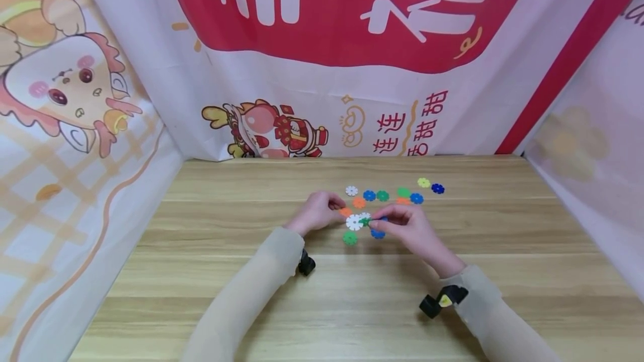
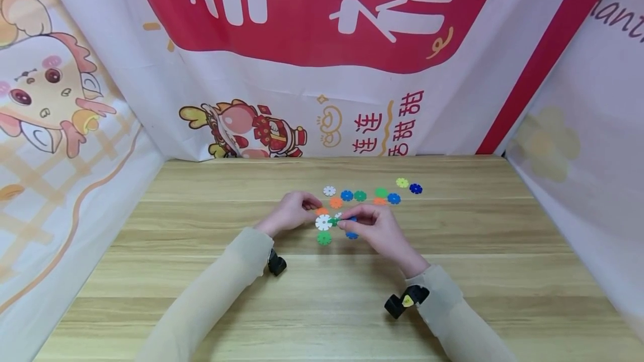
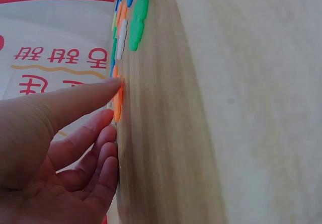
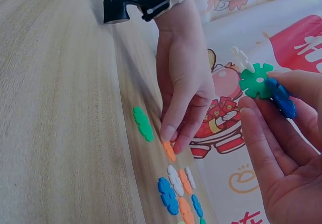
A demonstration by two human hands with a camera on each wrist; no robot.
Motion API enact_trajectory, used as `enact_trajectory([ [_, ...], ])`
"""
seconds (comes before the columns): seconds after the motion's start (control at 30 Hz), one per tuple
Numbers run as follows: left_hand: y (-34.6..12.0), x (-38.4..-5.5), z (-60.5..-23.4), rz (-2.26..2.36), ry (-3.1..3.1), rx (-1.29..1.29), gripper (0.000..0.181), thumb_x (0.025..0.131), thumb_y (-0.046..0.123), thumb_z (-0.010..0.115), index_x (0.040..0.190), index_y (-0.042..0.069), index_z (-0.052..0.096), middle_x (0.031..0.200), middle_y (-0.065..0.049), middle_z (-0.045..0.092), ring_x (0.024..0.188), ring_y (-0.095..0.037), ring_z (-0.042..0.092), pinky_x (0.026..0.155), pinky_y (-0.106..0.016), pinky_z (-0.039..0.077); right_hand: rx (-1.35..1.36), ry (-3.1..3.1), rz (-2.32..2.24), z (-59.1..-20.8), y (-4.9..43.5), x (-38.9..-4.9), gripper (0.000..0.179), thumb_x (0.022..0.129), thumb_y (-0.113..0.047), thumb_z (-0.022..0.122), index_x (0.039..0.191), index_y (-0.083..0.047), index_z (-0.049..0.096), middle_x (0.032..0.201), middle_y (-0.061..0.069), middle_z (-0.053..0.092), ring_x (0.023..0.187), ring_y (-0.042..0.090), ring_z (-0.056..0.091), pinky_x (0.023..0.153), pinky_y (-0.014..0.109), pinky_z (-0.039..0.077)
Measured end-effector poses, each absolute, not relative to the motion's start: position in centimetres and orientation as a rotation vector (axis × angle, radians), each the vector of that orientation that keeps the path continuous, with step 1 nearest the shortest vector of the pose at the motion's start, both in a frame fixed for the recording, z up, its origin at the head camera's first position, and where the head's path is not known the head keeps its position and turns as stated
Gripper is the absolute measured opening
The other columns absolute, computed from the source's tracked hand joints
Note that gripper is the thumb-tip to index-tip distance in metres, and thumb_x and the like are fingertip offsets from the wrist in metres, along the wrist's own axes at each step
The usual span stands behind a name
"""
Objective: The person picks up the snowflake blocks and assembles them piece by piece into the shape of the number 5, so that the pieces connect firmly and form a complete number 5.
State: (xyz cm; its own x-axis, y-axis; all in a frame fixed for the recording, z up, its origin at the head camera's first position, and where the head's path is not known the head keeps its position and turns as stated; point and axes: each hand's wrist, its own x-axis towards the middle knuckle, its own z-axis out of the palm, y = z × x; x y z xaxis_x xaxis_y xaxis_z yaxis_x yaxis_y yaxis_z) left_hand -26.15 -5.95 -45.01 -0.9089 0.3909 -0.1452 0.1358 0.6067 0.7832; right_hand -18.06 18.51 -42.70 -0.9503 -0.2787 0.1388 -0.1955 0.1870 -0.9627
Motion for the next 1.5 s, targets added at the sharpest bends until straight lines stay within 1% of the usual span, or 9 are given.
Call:
enact_trajectory([
  [0.27,-5.6,-26.1,-45.0,1.18,2.55,0.4,0.029,0.087,0.016,0.082,0.114,0.008,0.072,0.104,-0.003,0.067,0.094,-0.017,0.06,0.086,-0.034,0.052,-0.491,2.382,-1.902,-42.8,18.7,-18.1,0.014,0.091,-0.02,0.08,0.101,-0.009,0.078,0.105,0.008,0.073,0.091,0.03,0.069,0.075,0.033,0.059],
  [0.53,-5.6,-26.4,-45.1,1.174,2.569,0.379,0.03,0.083,0.015,0.086,0.108,0.01,0.07,0.1,-0.002,0.064,0.092,-0.019,0.059,0.083,-0.033,0.052,-0.493,2.398,-1.899,-43.0,18.8,-18.0,0.013,0.091,-0.019,0.08,0.1,-0.01,0.077,0.104,0.007,0.073,0.089,0.028,0.069,0.075,0.033,0.059],
  [0.7,-5.8,-26.6,-45.2,1.206,2.565,0.39,0.03,0.081,0.012,0.087,0.103,0.01,0.066,0.097,-0.003,0.064,0.088,-0.019,0.06,0.078,-0.032,0.052,-0.484,2.413,-1.896,-43.1,19.0,-18.0,0.014,0.091,-0.019,0.081,0.1,-0.009,0.077,0.103,0.007,0.073,0.089,0.027,0.069,0.076,0.038,0.06],
  [0.77,-5.9,-26.7,-45.2,1.228,2.552,0.391,0.03,0.083,0.011,0.086,0.104,0.01,0.066,0.096,-0.004,0.065,0.087,-0.02,0.06,0.077,-0.033,0.053,-0.491,2.415,-1.894,-43.1,19.0,-18.1,0.014,0.091,-0.018,0.08,0.1,-0.008,0.077,0.103,0.008,0.073,0.088,0.027,0.069,0.076,0.04,0.06],
  [0.9,-6.2,-26.6,-45.3,1.274,2.521,0.374,0.032,0.085,0.01,0.084,0.11,0.01,0.064,0.095,-0.003,0.067,0.089,-0.019,0.063,0.08,-0.035,0.054,-0.497,2.412,-1.896,-43.2,19.1,-18.1,0.014,0.092,-0.017,0.079,0.101,-0.007,0.077,0.103,0.009,0.073,0.088,0.026,0.069,0.076,0.039,0.059],
  [1.0,-6.5,-26.3,-45.2,1.301,2.503,0.376,0.032,0.085,0.011,0.084,0.111,0.011,0.065,0.095,-0.002,0.068,0.089,-0.018,0.064,0.081,-0.035,0.054,-0.49,2.411,-1.896,-43.1,19.2,-18.1,0.014,0.092,-0.017,0.079,0.101,-0.007,0.077,0.102,0.008,0.073,0.086,0.026,0.068,0.075,0.04,0.059],
  [1.2,-7.1,-25.6,-44.5,1.337,2.502,0.396,0.026,0.083,0.012,0.085,0.104,0.013,0.07,0.094,-0.001,0.068,0.087,-0.019,0.065,0.077,-0.034,0.055,-0.477,2.405,-1.894,-42.9,19.4,-18.0,0.015,0.092,-0.018,0.079,0.102,-0.007,0.077,0.105,0.008,0.073,0.086,0.026,0.068,0.074,0.039,0.059],
  [1.5,-8.0,-25.2,-44.6,1.356,2.567,0.505,0.014,0.086,0.014,0.084,0.095,0.014,0.074,0.092,0.003,0.07,0.086,-0.015,0.065,0.076,-0.032,0.054,-0.469,2.422,-1.876,-42.9,19.6,-18.0,0.015,0.092,-0.02,0.079,0.102,-0.008,0.077,0.103,0.008,0.074,0.084,0.026,0.068,0.072,0.041,0.059],
])
